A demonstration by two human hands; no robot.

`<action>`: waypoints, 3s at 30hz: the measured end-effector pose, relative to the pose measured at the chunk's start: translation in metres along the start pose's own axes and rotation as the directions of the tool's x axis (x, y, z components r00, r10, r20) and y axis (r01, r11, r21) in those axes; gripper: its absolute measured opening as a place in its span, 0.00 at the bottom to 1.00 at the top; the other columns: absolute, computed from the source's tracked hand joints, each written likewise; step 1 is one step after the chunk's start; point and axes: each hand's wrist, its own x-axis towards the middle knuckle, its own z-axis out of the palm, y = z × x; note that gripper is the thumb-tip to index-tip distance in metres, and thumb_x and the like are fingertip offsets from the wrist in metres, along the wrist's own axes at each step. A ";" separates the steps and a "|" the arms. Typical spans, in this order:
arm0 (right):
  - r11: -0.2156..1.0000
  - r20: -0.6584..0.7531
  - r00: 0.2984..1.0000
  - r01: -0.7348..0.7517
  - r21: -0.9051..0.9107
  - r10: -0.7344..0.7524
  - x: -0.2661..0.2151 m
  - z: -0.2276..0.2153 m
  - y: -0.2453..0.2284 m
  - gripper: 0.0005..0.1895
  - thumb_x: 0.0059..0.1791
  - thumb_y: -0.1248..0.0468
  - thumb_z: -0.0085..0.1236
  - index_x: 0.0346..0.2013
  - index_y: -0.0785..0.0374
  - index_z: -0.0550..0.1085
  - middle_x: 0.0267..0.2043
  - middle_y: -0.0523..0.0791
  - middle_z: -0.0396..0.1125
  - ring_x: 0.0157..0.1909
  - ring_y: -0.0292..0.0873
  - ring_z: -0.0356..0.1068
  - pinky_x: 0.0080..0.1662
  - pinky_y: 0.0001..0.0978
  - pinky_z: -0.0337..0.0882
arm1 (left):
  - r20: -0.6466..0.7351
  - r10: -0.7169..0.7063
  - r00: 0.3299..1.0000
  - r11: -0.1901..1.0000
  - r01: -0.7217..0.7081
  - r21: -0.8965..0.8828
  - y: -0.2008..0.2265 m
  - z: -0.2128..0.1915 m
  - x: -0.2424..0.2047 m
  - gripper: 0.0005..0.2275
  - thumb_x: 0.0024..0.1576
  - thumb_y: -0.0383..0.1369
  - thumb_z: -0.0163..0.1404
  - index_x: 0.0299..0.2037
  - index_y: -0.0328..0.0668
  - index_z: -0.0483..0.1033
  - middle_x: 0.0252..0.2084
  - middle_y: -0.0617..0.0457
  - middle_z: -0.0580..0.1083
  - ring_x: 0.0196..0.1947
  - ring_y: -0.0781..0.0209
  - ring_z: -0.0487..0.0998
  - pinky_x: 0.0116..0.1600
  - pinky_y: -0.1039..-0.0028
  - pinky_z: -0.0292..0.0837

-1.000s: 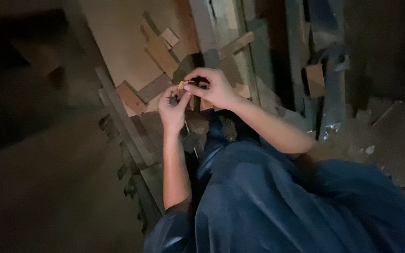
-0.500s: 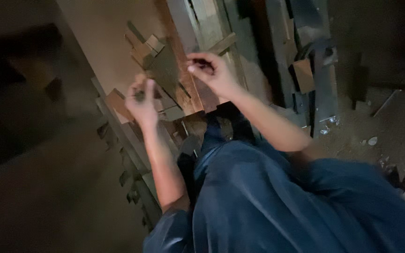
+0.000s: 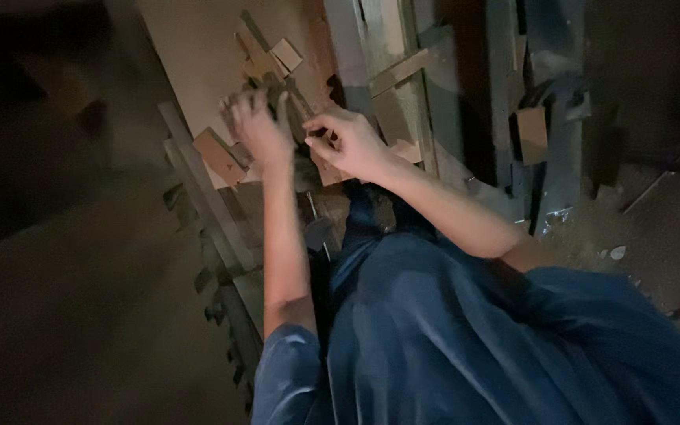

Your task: The person assembles small wooden pieces into a cross-shaped structure using a hammer to drive nails. They repeatedly align the pieces, insert nails, and hammer them into place on a workbench.

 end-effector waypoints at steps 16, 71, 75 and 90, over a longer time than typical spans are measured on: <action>0.958 -0.160 0.976 -0.097 0.271 0.144 -0.048 -0.040 0.040 0.16 0.55 0.62 0.60 0.56 0.64 0.76 0.39 0.43 0.72 0.36 0.33 0.67 0.40 0.27 0.69 | 0.018 0.161 0.987 0.628 -0.089 -0.773 0.093 -0.009 -0.083 0.03 0.68 0.25 0.49 0.46 0.30 0.71 0.44 0.44 0.73 0.46 0.52 0.75 0.54 0.67 0.71; 0.805 -0.234 0.802 0.434 -0.403 -0.550 -0.234 -0.241 0.106 0.21 0.48 0.66 0.67 0.56 0.67 0.76 0.62 0.48 0.71 0.68 0.51 0.68 0.65 0.47 0.71 | 0.358 0.539 0.763 0.386 0.153 -0.909 0.256 0.063 -0.182 0.30 0.56 0.18 0.60 0.70 0.30 0.62 0.69 0.48 0.63 0.69 0.55 0.68 0.73 0.63 0.67; 0.734 -0.168 0.781 0.458 -0.502 -0.602 -0.242 -0.240 0.111 0.19 0.51 0.70 0.64 0.57 0.63 0.76 0.64 0.46 0.70 0.70 0.49 0.66 0.68 0.47 0.69 | 0.189 0.521 0.832 0.400 -0.042 -0.915 0.261 0.078 -0.184 0.24 0.59 0.19 0.60 0.65 0.35 0.67 0.67 0.50 0.66 0.67 0.56 0.73 0.70 0.66 0.71; 0.921 -0.548 0.817 0.058 0.385 0.177 -0.252 -0.252 0.154 0.20 0.61 0.65 0.48 0.68 0.66 0.68 0.68 0.46 0.68 0.60 0.37 0.73 0.52 0.30 0.73 | 0.169 0.342 0.924 0.249 0.084 -0.965 0.221 0.124 -0.171 0.36 0.52 0.25 0.68 0.69 0.38 0.60 0.65 0.49 0.68 0.65 0.55 0.72 0.70 0.62 0.71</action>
